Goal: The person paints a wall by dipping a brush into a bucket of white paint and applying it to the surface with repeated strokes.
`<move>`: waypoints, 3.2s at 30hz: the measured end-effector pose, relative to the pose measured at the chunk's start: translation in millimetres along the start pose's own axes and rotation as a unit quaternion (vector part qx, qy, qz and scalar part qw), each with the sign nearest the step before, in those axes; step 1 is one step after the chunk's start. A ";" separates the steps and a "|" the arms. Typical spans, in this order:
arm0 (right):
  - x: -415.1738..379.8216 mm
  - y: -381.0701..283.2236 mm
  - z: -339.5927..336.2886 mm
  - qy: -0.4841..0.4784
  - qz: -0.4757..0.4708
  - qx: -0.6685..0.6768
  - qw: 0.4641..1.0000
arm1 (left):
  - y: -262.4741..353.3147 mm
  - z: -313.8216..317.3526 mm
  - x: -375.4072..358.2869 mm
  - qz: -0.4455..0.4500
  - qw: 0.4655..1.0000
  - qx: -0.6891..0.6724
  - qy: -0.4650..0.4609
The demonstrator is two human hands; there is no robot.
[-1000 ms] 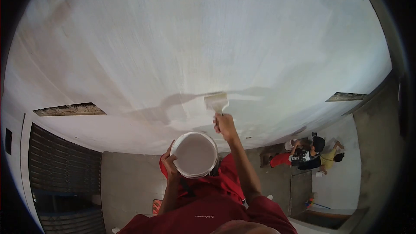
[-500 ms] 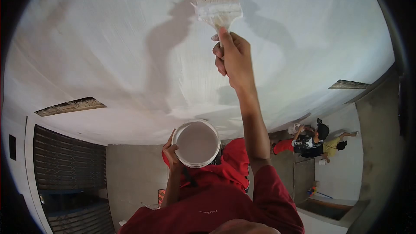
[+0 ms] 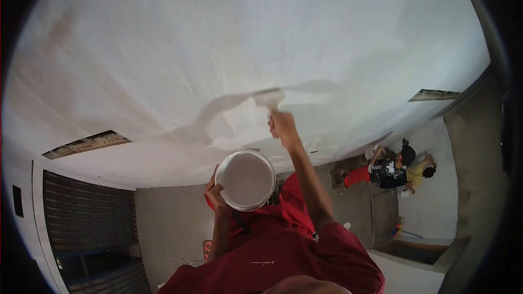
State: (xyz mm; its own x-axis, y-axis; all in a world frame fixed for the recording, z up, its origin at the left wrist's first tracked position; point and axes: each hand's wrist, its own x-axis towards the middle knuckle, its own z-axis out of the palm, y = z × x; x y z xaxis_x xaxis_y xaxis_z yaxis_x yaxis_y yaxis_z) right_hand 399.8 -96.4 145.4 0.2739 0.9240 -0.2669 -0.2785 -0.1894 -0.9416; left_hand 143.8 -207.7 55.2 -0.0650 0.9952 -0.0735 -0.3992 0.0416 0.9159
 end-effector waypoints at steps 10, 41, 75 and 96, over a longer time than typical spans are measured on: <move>-80.7 -188.6 47.7 -0.051 -0.236 0.032 0.970 | 1.3 0.4 2.2 0.014 1.000 0.019 -0.017; 17.3 -28.1 19.2 0.263 -0.448 -0.365 0.773 | -3.2 -13.3 17.1 0.041 0.990 0.129 -0.037; -30.4 -56.8 31.7 -0.072 -0.222 0.019 0.972 | -22.1 -31.8 19.6 0.003 0.997 0.042 -0.061; -9.1 -28.7 31.8 -0.056 0.004 0.080 0.995 | -26.4 -35.0 23.0 -0.006 0.997 0.067 -0.022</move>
State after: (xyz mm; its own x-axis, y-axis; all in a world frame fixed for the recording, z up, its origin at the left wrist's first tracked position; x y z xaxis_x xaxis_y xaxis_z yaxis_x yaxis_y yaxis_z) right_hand 376.0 -88.8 181.4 0.1689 0.9556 -0.2414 -0.4258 -0.1501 -0.8923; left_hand 120.9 -189.0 15.5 -0.0195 0.9974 -0.0692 -0.2731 0.0613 0.9600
